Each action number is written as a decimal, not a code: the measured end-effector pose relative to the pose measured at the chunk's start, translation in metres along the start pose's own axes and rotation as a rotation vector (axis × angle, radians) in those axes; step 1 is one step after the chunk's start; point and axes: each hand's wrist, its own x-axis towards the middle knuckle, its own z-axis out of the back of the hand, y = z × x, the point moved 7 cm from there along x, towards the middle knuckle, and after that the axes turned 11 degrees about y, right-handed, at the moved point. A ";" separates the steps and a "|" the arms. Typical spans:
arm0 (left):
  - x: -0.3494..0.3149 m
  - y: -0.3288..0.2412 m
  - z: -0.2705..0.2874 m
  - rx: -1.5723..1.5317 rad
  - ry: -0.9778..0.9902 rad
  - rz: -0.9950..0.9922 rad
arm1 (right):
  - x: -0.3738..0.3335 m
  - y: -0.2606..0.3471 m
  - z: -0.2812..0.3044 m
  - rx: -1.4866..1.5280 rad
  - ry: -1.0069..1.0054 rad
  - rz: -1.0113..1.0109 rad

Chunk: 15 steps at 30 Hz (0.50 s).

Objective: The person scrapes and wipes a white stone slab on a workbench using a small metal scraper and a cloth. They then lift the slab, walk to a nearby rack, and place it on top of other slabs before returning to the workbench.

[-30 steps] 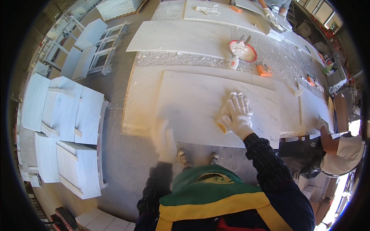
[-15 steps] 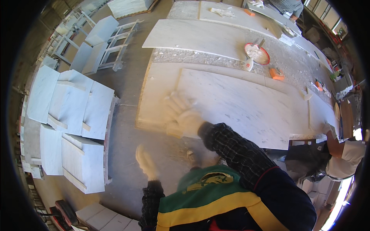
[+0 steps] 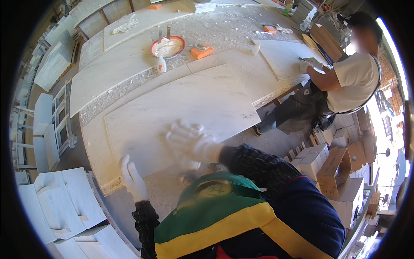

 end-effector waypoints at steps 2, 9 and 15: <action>0.016 -0.019 -0.024 0.106 0.082 -0.150 | -0.050 -0.050 0.007 -0.074 0.181 -0.237; 0.024 -0.043 -0.076 0.587 0.152 -0.270 | -0.229 -0.133 0.036 -0.084 -0.349 -0.565; 0.024 -0.039 -0.074 0.523 0.157 -0.217 | -0.311 -0.139 -0.005 0.128 -0.287 -0.839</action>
